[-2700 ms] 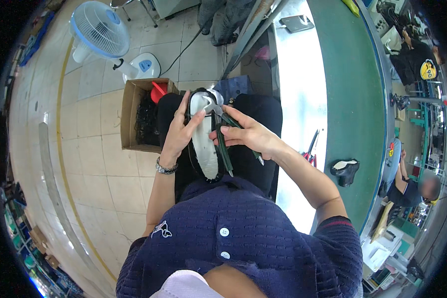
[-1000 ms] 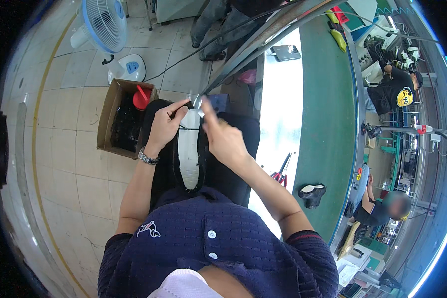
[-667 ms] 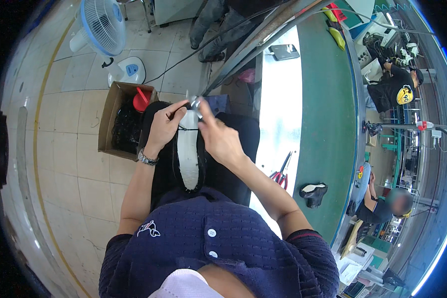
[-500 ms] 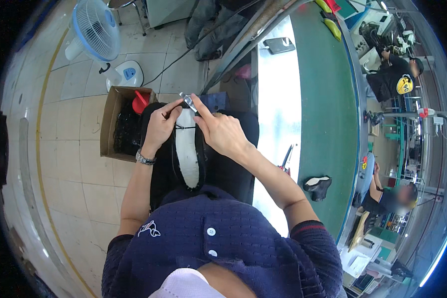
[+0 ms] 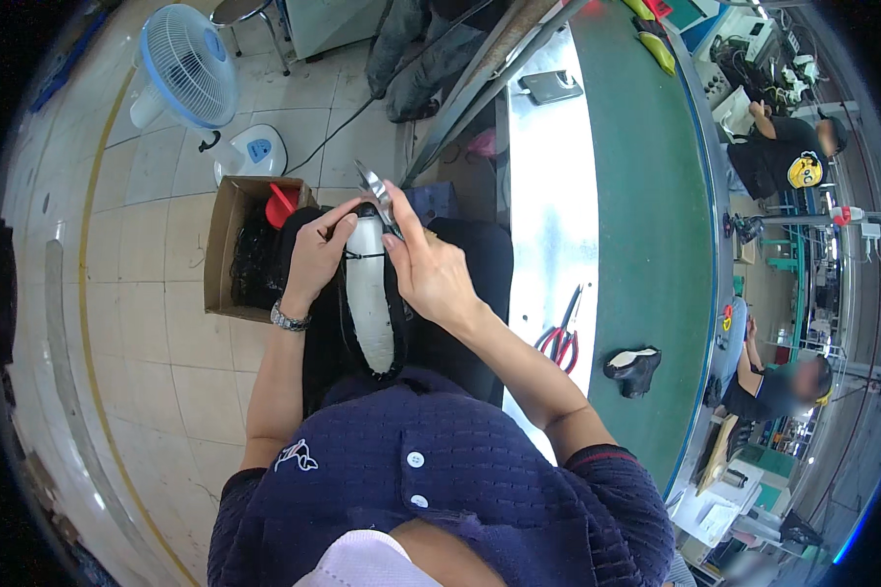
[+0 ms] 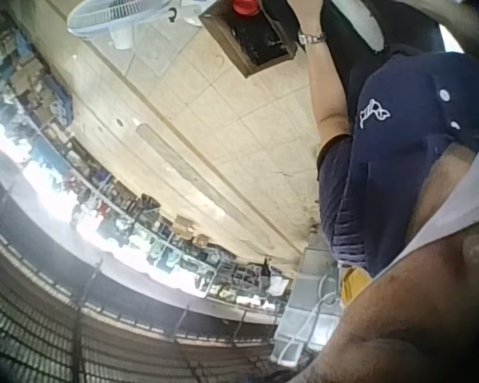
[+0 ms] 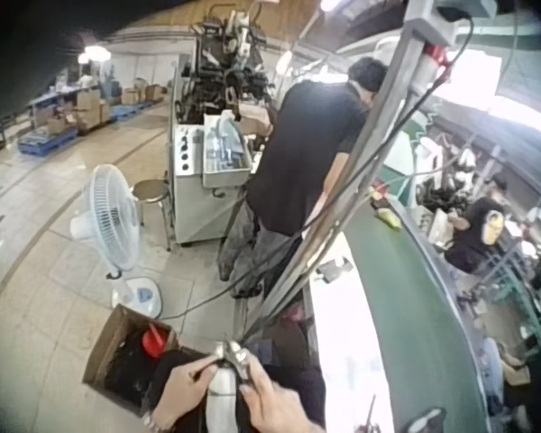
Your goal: Attaching and securing components to a shoe sole using tools and a pressing machine.
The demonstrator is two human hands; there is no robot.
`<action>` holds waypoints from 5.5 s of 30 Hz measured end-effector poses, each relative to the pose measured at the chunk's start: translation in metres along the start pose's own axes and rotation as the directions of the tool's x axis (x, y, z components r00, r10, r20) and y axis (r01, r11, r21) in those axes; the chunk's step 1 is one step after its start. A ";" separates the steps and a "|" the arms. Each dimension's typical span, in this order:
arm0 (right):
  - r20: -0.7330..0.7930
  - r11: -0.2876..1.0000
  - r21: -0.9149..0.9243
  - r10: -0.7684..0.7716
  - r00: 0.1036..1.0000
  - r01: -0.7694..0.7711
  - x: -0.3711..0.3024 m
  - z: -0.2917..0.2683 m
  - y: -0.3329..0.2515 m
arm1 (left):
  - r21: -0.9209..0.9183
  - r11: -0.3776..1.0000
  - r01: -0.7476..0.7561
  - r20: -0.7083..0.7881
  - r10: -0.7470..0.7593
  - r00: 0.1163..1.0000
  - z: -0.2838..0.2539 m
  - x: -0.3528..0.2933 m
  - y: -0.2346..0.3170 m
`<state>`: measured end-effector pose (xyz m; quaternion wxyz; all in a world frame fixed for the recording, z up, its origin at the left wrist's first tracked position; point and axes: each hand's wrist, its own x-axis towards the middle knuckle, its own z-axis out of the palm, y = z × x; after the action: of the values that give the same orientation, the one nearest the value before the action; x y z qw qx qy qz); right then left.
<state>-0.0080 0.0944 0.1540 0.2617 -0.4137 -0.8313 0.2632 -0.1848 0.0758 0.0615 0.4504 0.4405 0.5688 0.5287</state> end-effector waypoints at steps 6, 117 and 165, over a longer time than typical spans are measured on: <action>0.259 0.985 -0.175 0.053 0.964 -0.007 0.016 -0.011 0.007 | 0.060 0.997 -0.038 0.013 0.037 0.999 -0.009 -0.003 0.002; 0.234 -0.103 0.941 0.886 0.401 -0.323 -0.175 -0.076 0.177 | 0.524 0.842 -0.131 0.578 -0.237 0.781 0.079 0.108 0.057; 0.113 0.958 -0.157 0.259 0.959 -0.240 0.004 -0.090 0.040 | 0.686 0.147 -0.713 0.552 0.535 0.640 0.081 0.002 0.011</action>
<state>0.0706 0.1380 0.1937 0.1409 -0.5145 -0.8045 0.2613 -0.1053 0.0953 0.0697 -0.0525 0.8413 0.4720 0.2584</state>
